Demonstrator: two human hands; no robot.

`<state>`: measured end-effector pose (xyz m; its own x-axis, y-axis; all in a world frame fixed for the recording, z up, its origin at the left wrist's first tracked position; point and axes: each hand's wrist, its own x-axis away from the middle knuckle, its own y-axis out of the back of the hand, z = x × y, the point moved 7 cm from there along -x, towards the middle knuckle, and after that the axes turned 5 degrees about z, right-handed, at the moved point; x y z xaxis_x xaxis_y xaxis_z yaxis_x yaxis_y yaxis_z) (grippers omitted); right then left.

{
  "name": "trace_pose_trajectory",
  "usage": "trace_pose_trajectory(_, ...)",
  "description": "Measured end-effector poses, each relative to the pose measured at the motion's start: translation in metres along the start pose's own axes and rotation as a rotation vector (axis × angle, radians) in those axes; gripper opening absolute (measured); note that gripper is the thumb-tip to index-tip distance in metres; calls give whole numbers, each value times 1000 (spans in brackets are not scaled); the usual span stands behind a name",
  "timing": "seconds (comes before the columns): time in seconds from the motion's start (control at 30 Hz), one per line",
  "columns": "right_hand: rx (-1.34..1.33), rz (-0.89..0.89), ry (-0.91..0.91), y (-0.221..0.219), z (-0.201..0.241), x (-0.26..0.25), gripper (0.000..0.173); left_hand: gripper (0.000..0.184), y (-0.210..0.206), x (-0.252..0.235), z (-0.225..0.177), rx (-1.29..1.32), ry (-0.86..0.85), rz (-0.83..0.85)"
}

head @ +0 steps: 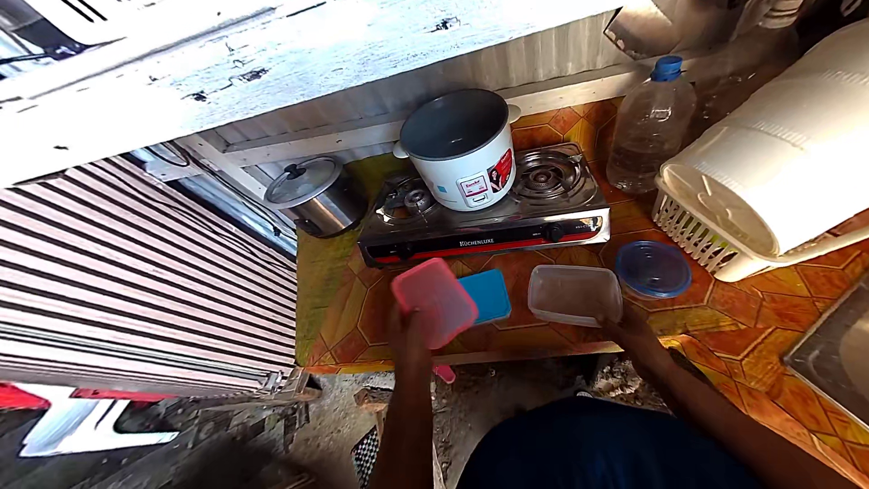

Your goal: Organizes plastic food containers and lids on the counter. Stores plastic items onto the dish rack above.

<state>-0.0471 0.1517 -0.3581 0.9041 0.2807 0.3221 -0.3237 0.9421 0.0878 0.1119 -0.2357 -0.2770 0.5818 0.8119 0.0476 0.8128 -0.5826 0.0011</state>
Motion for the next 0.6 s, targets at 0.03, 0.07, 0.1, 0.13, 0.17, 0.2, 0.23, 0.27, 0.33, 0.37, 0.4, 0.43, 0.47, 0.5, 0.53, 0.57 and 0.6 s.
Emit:
trace_pose_trajectory(0.03,173,-18,9,3,5,-2,72,41,22,-9,8,24,-3,-104)
trace_pose_trajectory(0.07,356,-30,16,6,10,-3,82,44,42,-16,18,52,17,-196)
trace_pose_trajectory(0.1,514,-51,34,8,16,-2,88,47,59,-22,29,82,43,-273)
trace_pose_trajectory(0.13,645,-73,80,8,24,0,86,49,73,-27,42,109,67,-333)
trace_pose_trajectory(0.17,756,-112,184,5,33,5,79,50,84,-32,54,127,92,-372)
trace_pose_trajectory(0.2,840,-155,339,-1,43,11,70,51,91,-35,65,136,121,-400)
trace_pose_trajectory(0.23,900,-177,496,-10,51,16,63,52,97,-37,74,130,161,-415)
trace_pose_trajectory(0.27,935,-180,604,-17,56,19,58,53,101,-39,84,101,188,-424)
trace_pose_trajectory(0.33,951,-163,647,-24,60,18,53,55,103,-41,97,-21,208,-417)
trace_pose_trajectory(0.37,943,-160,619,-23,59,14,51,56,100,-42,100,-80,210,-398)
trace_pose_trajectory(0.4,930,-166,583,-19,59,10,50,57,97,-42,103,-123,215,-371)
trace_pose_trajectory(0.43,915,-185,553,-13,58,6,51,56,95,-42,105,-151,222,-348)
trace_pose_trajectory(0.47,905,-216,536,-5,59,3,51,55,93,-42,106,-167,228,-334)
trace_pose_trajectory(0.5,905,-265,535,5,61,1,51,54,92,-41,105,-174,227,-328)
trace_pose_trajectory(0.53,905,-322,534,17,62,-1,50,55,93,-39,103,-172,222,-327)
trace_pose_trajectory(0.57,904,-380,519,31,64,-1,51,56,96,-37,100,-171,218,-336)
trace_pose_trajectory(0.6,901,-427,478,45,64,-3,56,53,100,-35,98,-174,216,-356)
